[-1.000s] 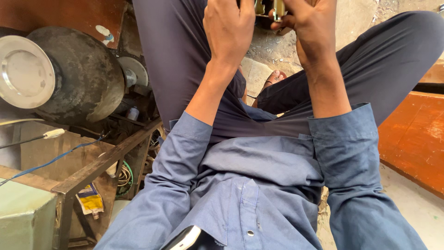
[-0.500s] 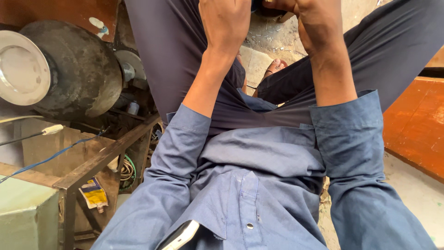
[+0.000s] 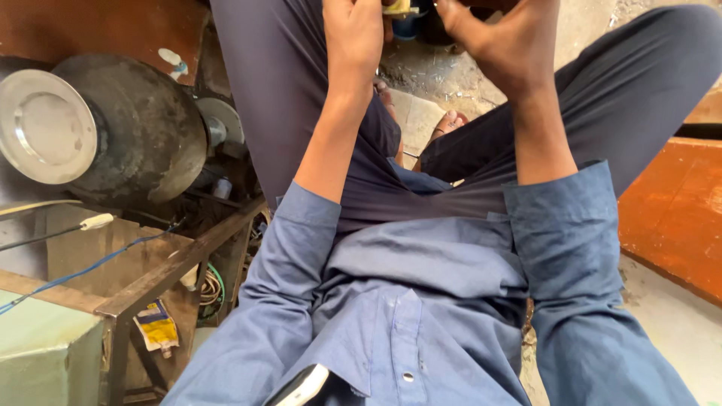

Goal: The person sits on the floor and assembles a metal lock mechanism by hand. They insert a small metal piece into the lock body, then insert a key into the cylinder and turn it to test the mechanism.

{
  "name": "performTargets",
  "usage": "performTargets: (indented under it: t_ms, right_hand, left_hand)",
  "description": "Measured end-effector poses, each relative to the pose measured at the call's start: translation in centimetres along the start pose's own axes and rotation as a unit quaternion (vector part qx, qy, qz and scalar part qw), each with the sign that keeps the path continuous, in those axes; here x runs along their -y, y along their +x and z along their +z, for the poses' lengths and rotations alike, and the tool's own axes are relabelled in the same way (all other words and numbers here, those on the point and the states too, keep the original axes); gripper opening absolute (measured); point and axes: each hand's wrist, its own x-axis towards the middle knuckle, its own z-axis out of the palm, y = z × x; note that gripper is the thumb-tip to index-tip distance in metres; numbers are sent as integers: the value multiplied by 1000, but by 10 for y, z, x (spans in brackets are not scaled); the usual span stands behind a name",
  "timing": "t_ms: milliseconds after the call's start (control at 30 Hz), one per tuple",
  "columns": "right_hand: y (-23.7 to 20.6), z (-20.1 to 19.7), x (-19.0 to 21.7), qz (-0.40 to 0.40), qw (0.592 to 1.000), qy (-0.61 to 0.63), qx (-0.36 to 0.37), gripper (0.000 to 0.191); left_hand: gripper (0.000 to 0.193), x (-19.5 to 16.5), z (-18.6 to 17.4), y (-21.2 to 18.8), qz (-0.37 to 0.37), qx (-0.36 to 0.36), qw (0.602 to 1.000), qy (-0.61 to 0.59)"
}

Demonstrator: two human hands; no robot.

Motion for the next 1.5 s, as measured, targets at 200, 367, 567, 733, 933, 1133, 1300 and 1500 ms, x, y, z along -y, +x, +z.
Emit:
performTargets:
  t_ms: [200, 367, 567, 733, 933, 1133, 1300, 1500]
  right_hand:
    - [7, 1, 15, -138, 980, -145, -7, 24]
    - [15, 6, 36, -169, 974, -141, -46, 38]
    - [21, 11, 42, -262, 937, -220, -66, 24]
    - [15, 17, 40, -273, 929, -234, -90, 24]
    - [10, 18, 25, -290, 920, -237, -119, 26]
    - [7, 24, 20, -298, 914, -240, -133, 27]
    - [6, 25, 21, -313, 905, -256, -135, 25]
    - [5, 25, 20, -325, 898, -267, -133, 24]
  left_hand:
    - [28, -6, 1, 1, -94, 49, 991, -82]
    - [27, -30, 7, -1, -79, 53, 989, -117]
    - [26, -34, 7, -3, -87, 52, 988, -116]
    - [25, -40, 6, -6, -77, 49, 987, -134]
    - [23, -52, 8, -12, -40, 59, 987, -141]
    - [25, -56, 11, -21, -19, 54, 991, -124]
    - [24, -57, 15, -25, 6, 44, 991, -127]
    - [25, -57, 19, -27, 78, 28, 993, -88]
